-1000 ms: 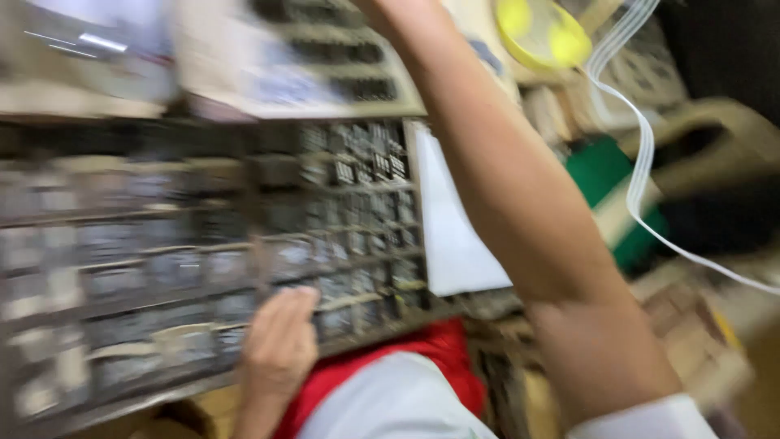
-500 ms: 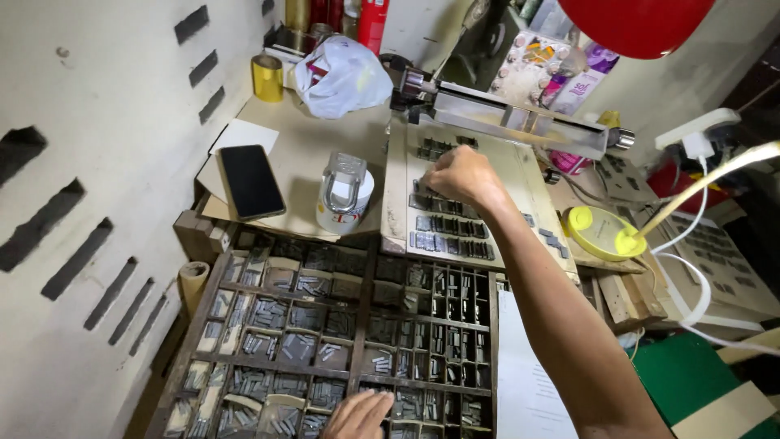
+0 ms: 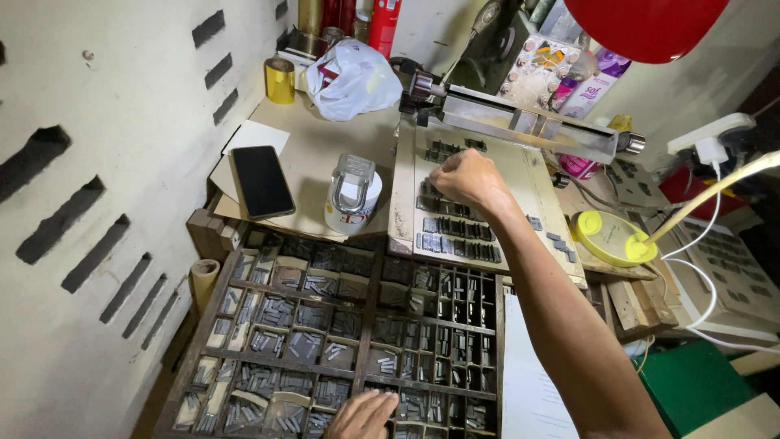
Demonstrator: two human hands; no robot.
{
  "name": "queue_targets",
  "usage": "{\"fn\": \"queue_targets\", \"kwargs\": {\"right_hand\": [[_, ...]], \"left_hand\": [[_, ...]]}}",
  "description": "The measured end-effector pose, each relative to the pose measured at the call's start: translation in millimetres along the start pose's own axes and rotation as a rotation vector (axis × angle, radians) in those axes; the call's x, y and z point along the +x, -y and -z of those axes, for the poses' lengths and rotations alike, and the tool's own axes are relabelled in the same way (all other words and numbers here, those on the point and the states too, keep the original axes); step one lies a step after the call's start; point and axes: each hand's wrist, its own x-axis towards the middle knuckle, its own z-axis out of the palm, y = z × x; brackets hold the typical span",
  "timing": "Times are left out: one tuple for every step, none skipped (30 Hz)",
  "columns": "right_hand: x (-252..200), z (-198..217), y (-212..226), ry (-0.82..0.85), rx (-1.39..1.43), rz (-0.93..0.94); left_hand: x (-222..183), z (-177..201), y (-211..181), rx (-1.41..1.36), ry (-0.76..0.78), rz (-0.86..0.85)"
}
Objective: The person picks small metal blocks from a compartmentalized tray and places them onto a flat surface, arranging them in rows. The person repeatedly selects blocks, sometimes holding two at once, and positions them on the surface.
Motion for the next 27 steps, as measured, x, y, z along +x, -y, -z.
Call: {"fn": "queue_targets", "kwargs": {"right_hand": [[5.1,-1.5,-4.3,-0.006,-0.001,0.027],[-1.0,0.9,-0.2,-0.006,-0.001,0.028],[-6.9,3.1,3.8,0.007,0.021,-0.002],[-13.2,4.3,7.4,0.023,0.042,-0.032],[-20.1,9.1,9.5,0.027,0.042,-0.033],[-27.1,11.2,12.6,0.017,0.058,-0.036],[-34.0,12.5,15.9,0.008,0.074,-0.039],[-27.2,13.6,5.1,0.039,0.071,-0.031],[-19.6,12.9,-5.0,-0.021,0.052,0.031],[-11.2,6.9,-13.3,-0.069,0.034,0.097],[-18.1,11.0,-12.8,-0.024,0.031,0.110],[-24.0,11.6,-12.6,-0.038,0.058,0.114],[-28.0,12.7,-12.1,-0.052,0.085,0.116],[-32.8,13.9,-14.4,-0.012,0.081,0.128],[-36.4,16.7,-16.9,-0.094,-0.058,0.187],[-39.2,23.7,-21.5,-0.188,-0.194,0.247],[-48.0,15.9,-32.2,-0.160,-0.193,0.259],[-59.5,11.0,-47.3,-0.312,-0.147,0.537],[-70.1,7.1,-63.1,-0.452,-0.089,0.822],[-98.0,-2.9,-67.0,-0.438,-0.095,0.806],[-125.4,-11.7,-70.6,-0.404,0.012,0.866],[-154.0,-17.2,-74.1,-0.382,0.119,0.920],[-167.6,-30.9,-80.4,-0.380,0.106,0.900],[-181.2,-44.1,-86.8,-0.197,0.146,0.849],[-194.9,-57.0,-92.8,-0.016,0.187,0.792],[-194.6,-78.5,-109.8,-0.021,0.179,0.774],[-194.8,-99.4,-126.9,0.062,0.150,0.580]], "left_hand": [[-0.3,-2.1,2.0,0.009,0.027,0.001],[1.2,1.0,-1.3,0.010,0.027,0.001],[2.6,4.0,-4.3,-0.009,-0.021,0.000],[2.4,6.6,-8.4,-0.029,-0.067,0.003],[8.1,21.4,-17.0,-0.029,-0.065,0.006],[11.0,36.0,-26.5,-0.080,0.049,0.074],[13.6,50.6,-35.1,-0.133,0.164,0.141],[15.6,57.9,-40.7,-0.133,0.163,0.174],[17.3,65.0,-44.7,-0.153,0.121,0.086],[14.5,72.1,-49.5,-0.171,0.076,0.013],[17.0,69.6,-48.8,-0.170,0.073,0.060],[14.5,65.4,-49.8,-0.095,-0.075,-0.056],[12.0,61.3,-49.4,-0.011,-0.217,-0.174],[10.3,64.1,-51.7,-0.005,-0.218,-0.132],[9.5,67.1,-54.3,-0.031,-0.228,-0.150],[12.7,69.9,-55.4,-0.059,-0.236,-0.179],[12.2,72.9,-54.9,-0.054,-0.236,-0.149],[12.1,73.6,-55.6,-0.038,-0.265,-0.185],[13.1,73.4,-56.1,-0.022,-0.293,-0.221],[11.3,73.4,-56.2,-0.039,-0.281,-0.212],[10.4,72.8,-56.6,-0.059,-0.303,-0.215],[12.9,71.4,-56.3,-0.083,-0.326,-0.229],[11.9,68.9,-54.3,-0.105,-0.315,-0.232],[11.5,66.3,-52.2,-0.067,-0.335,-0.259],[11.4,63.7,-50.5,-0.030,-0.356,-0.286],[10.8,57.8,-48.5,-0.047,-0.348,-0.293],[10.1,52.3,-46.9,-0.025,-0.369,-0.295]]}}
